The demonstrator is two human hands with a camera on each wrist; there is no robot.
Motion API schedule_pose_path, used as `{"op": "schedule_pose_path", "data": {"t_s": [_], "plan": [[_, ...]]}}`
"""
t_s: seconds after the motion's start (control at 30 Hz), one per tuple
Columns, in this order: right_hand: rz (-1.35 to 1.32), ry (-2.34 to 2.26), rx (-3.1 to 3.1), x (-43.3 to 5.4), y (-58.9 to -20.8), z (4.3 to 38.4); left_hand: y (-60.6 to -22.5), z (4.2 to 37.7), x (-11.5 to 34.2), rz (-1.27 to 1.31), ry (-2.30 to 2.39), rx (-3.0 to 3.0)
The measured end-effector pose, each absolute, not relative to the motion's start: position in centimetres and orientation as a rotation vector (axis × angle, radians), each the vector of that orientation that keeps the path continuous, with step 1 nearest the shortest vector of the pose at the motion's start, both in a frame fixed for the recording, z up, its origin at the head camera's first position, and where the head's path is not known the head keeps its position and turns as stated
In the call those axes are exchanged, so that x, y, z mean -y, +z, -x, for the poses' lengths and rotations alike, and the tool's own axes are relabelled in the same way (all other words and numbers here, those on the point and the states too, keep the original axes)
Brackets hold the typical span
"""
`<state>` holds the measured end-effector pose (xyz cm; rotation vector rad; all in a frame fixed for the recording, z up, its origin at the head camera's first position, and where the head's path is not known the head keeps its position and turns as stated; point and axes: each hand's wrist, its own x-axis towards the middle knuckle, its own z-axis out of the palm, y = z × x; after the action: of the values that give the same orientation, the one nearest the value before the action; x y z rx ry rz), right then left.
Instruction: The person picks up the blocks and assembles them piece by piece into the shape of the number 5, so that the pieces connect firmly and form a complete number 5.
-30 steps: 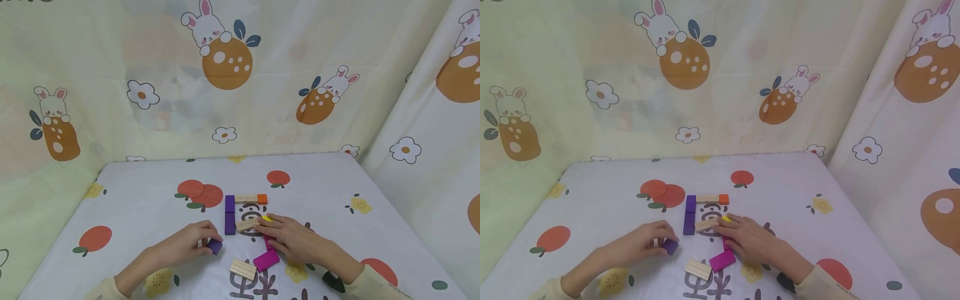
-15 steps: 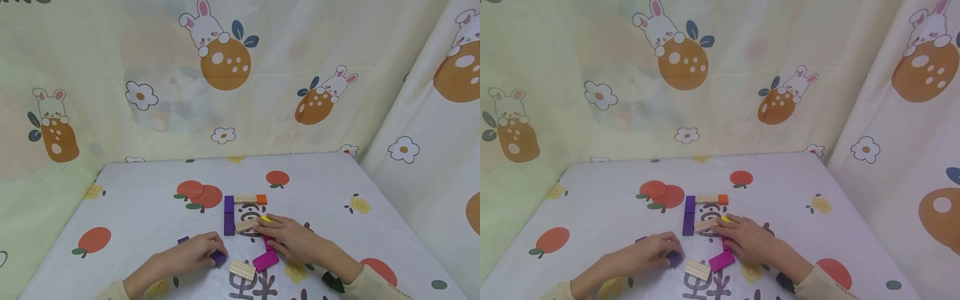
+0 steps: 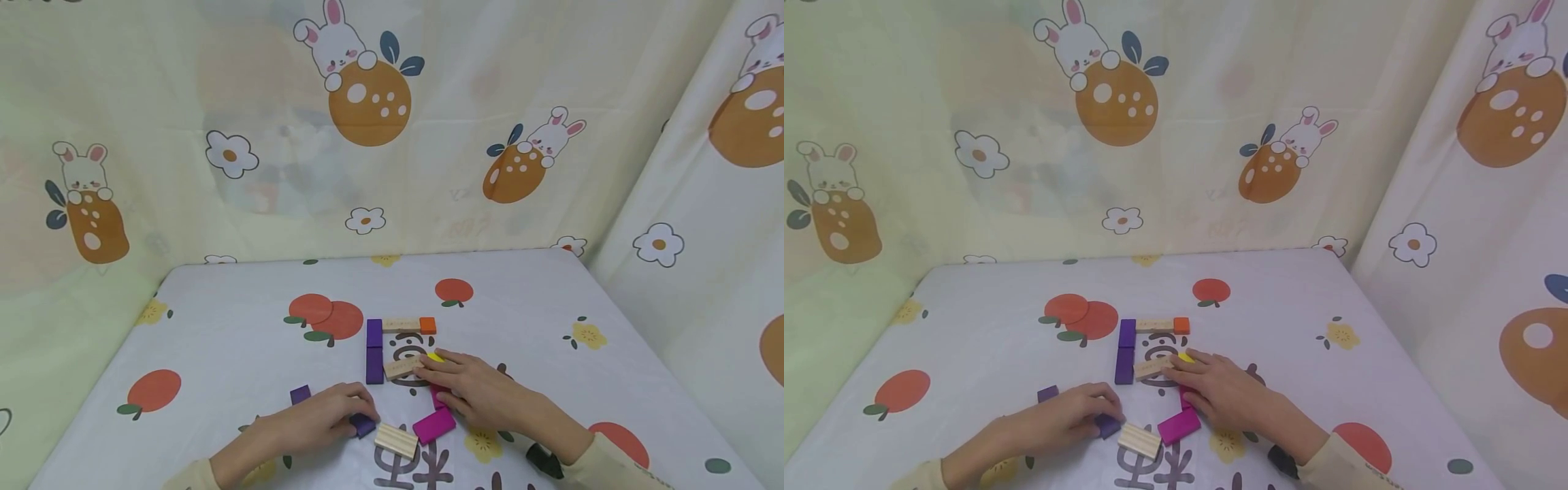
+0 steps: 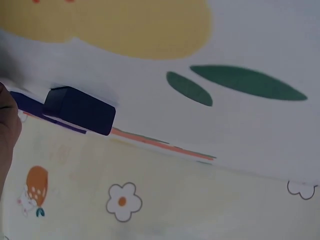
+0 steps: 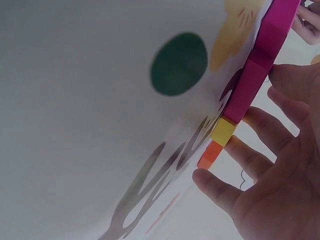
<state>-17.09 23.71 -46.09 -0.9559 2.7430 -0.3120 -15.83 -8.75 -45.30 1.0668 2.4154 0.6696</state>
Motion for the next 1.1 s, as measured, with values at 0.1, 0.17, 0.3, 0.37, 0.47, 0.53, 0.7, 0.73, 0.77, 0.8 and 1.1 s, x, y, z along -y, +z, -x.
{"op": "schedule_pose_path", "data": {"t_s": [0.1, 0.17, 0.3, 0.37, 0.47, 0.53, 0.7, 0.73, 0.77, 0.8, 1.1], "plan": [[0.957, -0.312, -2.744, -23.72, -46.07, 17.10, -45.12, 15.68, 8.70, -1.064, 0.677, -2.415], [0.961, -0.313, -2.744, -23.72, -46.02, 17.08, -45.22, 15.73, 8.70, -1.062, 0.681, -2.409], [0.966, -0.312, -2.747, -23.72, -45.94, 17.05, -45.79, 16.05, 8.88, -1.137, 0.674, -2.409], [0.966, -0.311, -2.747, -23.71, -45.93, 17.04, -45.82, 16.08, 8.93, -1.155, 0.675, -2.408], [0.958, -0.307, -2.747, -23.70, -45.93, 17.06, -45.80, 16.04, 8.87, -1.147, 0.677, -2.404], [0.953, -0.306, -2.747, -23.68, -45.94, 17.07, -45.56, 15.88, 8.70, -1.090, 0.686, -2.396], [0.947, -0.308, -2.743, -23.66, -45.98, 17.06, -45.38, 15.70, 8.48, -1.046, 0.684, -2.397], [0.945, -0.310, -2.742, -23.66, -45.99, 17.06, -45.33, 15.67, 8.46, -1.042, 0.683, -2.398], [0.944, -0.310, -2.741, -23.65, -45.99, 17.06, -45.29, 15.65, 8.45, -1.042, 0.682, -2.400], [0.943, -0.311, -2.740, -23.65, -45.99, 17.05, -45.29, 15.64, 8.44, -1.040, 0.683, -2.400], [0.945, -0.300, -2.742, -23.63, -45.76, 16.94, -45.02, 16.01, 9.25, -1.038, 0.737, -2.446]]}}
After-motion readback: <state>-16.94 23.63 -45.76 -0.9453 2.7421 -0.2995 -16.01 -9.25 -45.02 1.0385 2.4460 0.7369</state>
